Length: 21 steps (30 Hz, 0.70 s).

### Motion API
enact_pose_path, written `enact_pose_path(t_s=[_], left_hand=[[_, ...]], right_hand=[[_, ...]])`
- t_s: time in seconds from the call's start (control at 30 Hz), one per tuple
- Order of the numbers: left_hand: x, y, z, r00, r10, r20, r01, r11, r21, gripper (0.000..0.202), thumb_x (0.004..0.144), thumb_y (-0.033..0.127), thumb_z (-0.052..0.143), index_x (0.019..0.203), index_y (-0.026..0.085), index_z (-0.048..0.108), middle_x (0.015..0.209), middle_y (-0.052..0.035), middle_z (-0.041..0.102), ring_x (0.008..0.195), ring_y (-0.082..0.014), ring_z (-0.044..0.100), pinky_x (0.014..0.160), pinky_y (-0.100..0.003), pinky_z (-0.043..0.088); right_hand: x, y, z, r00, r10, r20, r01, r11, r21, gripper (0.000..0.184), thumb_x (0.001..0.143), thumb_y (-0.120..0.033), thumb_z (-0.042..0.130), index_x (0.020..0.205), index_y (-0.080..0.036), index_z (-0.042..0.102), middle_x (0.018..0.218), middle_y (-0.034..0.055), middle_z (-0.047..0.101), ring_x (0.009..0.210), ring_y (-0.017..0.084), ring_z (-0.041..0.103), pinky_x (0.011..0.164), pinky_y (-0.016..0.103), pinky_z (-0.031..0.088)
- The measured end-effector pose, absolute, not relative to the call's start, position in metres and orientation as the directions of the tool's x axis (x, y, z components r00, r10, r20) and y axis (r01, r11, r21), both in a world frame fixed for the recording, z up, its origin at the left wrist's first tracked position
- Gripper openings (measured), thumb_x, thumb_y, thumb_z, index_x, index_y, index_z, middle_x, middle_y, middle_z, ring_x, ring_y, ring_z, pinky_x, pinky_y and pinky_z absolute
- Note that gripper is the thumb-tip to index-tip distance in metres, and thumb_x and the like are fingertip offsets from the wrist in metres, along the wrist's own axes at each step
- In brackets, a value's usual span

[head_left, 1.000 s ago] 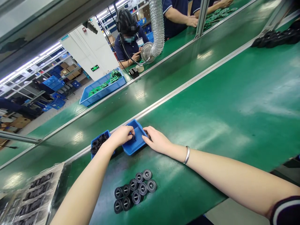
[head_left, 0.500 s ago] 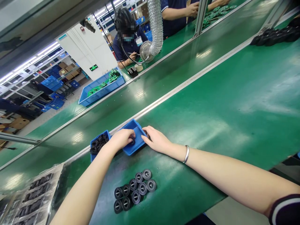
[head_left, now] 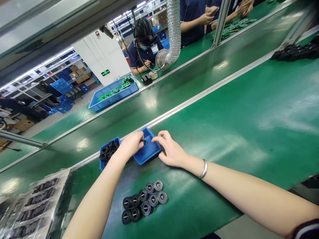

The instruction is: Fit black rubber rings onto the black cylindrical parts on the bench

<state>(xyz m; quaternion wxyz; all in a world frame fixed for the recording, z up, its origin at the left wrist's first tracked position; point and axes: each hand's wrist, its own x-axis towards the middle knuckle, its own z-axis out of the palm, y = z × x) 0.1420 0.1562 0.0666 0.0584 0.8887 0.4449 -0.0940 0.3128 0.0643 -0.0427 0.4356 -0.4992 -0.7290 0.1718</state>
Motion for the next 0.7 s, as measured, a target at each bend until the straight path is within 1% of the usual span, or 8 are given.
enact_pose_path(t_s=[0.07,0.17,0.2,0.27,0.33,0.47,0.6,0.7], left_hand=[[0.128,0.143,0.082,0.570,0.818,-0.076,0.821,-0.561,0.109,0.017,0.091,0.017,0.054,0.106,0.018,0.063,0.104,-0.0065,0.069,0.093,-0.0185,0.067,0.087,-0.031,0.053],[0.090,0.110,0.096,0.509,0.856,0.093,0.811,-0.513,0.281,0.024,0.095,0.025,0.046,0.114,0.022,0.060,0.115,-0.0053,0.068,0.096,-0.0163,0.068,0.089,-0.028,0.054],[0.074,0.096,0.096,0.457,0.877,0.151,0.756,-0.472,0.453,0.021,0.093,0.028,0.050,0.109,0.023,0.062,0.111,-0.0049,0.070,0.095,-0.0178,0.069,0.088,-0.029,0.055],[0.041,0.068,0.089,0.325,0.937,0.128,0.608,-0.311,0.730,0.015,0.089,0.033,0.058,0.101,0.024,0.064,0.101,-0.0038,0.072,0.093,-0.0207,0.072,0.087,-0.032,0.057],[0.011,0.044,0.075,0.200,0.978,0.051,0.471,-0.142,0.871,0.014,0.087,0.036,0.063,0.094,0.024,0.064,0.094,-0.0041,0.072,0.094,-0.0238,0.073,0.087,-0.035,0.058],[-0.023,0.015,0.039,0.041,0.996,-0.076,0.218,0.065,0.974,0.025,0.075,0.042,0.078,0.085,0.023,0.066,0.085,-0.0042,0.069,0.086,-0.0276,0.074,0.074,-0.037,0.061],[-0.026,0.006,0.011,-0.011,0.982,-0.189,0.072,0.190,0.979,0.038,0.069,0.050,0.083,0.086,0.019,0.067,0.084,-0.0070,0.070,0.086,-0.0289,0.073,0.073,-0.037,0.060],[-0.024,0.005,-0.003,-0.031,0.974,-0.226,-0.009,0.225,0.974,0.041,0.068,0.050,0.083,0.086,0.018,0.066,0.081,-0.0066,0.071,0.076,-0.0238,0.072,0.071,-0.033,0.058]], right_hand=[[0.314,0.064,-0.044,-0.156,0.884,0.441,0.543,0.449,-0.710,0.051,0.071,-0.004,0.058,0.119,-0.021,0.060,0.114,0.0098,0.046,0.094,0.022,0.053,0.087,0.038,0.049],[0.314,0.065,-0.047,-0.134,0.915,0.380,0.396,0.401,-0.826,0.020,0.077,-0.013,0.066,0.095,-0.021,0.066,0.094,0.0055,0.052,0.085,0.022,0.052,0.090,0.041,0.046],[0.314,0.066,-0.047,-0.115,0.924,0.365,0.354,0.382,-0.854,0.011,0.079,-0.017,0.068,0.089,-0.021,0.066,0.090,0.0043,0.053,0.082,0.021,0.052,0.089,0.040,0.046],[0.314,0.069,-0.043,-0.059,0.936,0.347,0.297,0.348,-0.889,0.009,0.083,-0.026,0.070,0.081,-0.021,0.064,0.085,0.0035,0.056,0.079,0.020,0.053,0.086,0.037,0.047],[0.315,0.079,-0.035,0.032,0.951,0.307,0.205,0.295,-0.933,0.018,0.086,-0.034,0.070,0.079,-0.020,0.060,0.079,0.0025,0.057,0.075,0.018,0.054,0.082,0.035,0.049],[0.311,0.129,-0.014,0.138,0.980,0.144,-0.117,0.160,-0.980,0.034,0.097,-0.049,0.056,0.081,-0.020,0.053,0.067,0.0001,0.059,0.062,0.015,0.057,0.069,0.032,0.055],[0.297,0.196,-0.009,0.136,0.990,-0.028,-0.421,0.032,-0.907,0.032,0.102,-0.043,0.051,0.086,-0.016,0.056,0.077,0.0042,0.064,0.071,0.015,0.063,0.067,0.030,0.057],[0.285,0.229,-0.011,0.097,0.987,-0.130,-0.577,-0.051,-0.815,0.026,0.100,-0.037,0.057,0.105,-0.012,0.062,0.094,0.0050,0.065,0.078,0.015,0.065,0.069,0.030,0.057]])
